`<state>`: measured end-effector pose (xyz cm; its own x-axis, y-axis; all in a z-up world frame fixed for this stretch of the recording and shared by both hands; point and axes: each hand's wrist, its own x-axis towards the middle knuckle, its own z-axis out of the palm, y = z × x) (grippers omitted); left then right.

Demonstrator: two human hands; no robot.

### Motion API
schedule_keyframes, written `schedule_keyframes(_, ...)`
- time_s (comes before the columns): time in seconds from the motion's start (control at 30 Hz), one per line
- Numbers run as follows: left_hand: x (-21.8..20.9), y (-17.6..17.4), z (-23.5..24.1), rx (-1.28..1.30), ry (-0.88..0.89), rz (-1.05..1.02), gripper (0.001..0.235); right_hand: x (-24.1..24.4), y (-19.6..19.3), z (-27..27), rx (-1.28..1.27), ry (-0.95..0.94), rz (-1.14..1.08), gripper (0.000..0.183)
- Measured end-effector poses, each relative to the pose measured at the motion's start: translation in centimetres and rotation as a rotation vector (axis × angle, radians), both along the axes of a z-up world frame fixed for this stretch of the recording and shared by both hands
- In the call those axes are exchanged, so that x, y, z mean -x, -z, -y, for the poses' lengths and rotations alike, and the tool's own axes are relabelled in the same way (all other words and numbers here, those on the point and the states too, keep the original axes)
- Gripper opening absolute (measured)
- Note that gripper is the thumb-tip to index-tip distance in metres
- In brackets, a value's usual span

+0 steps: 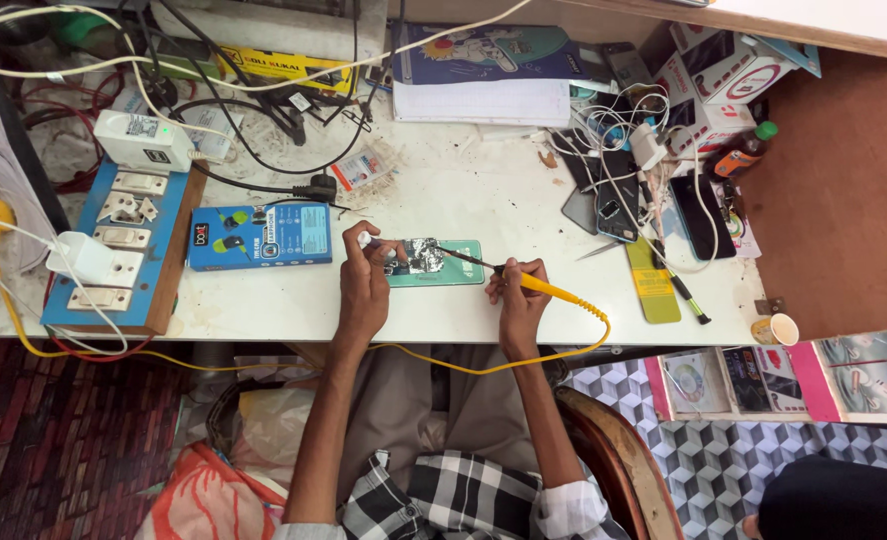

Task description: The person uses a soldering iron to apply heat to a green circuit board while holding a solder wire. They repeatedly touch the iron to different points on the board to solder components.

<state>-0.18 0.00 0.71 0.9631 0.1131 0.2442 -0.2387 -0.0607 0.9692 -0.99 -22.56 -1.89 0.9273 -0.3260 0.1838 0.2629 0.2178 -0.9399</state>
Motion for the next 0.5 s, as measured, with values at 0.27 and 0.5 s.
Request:
schedule_keyframes(0.27, -0.03, 0.03, 0.02, 0.005, 0.005, 0.098, 0.022, 0.04, 0.28, 0.41, -0.042, 0.033, 0.009, 0.024)
schedule_keyframes(0.5, -0.05, 0.12, -0.15, -0.030, 0.001, 0.070, 0.024, 0.03, 0.40, 0.37, -0.043, 0.040, -0.009, 0.026)
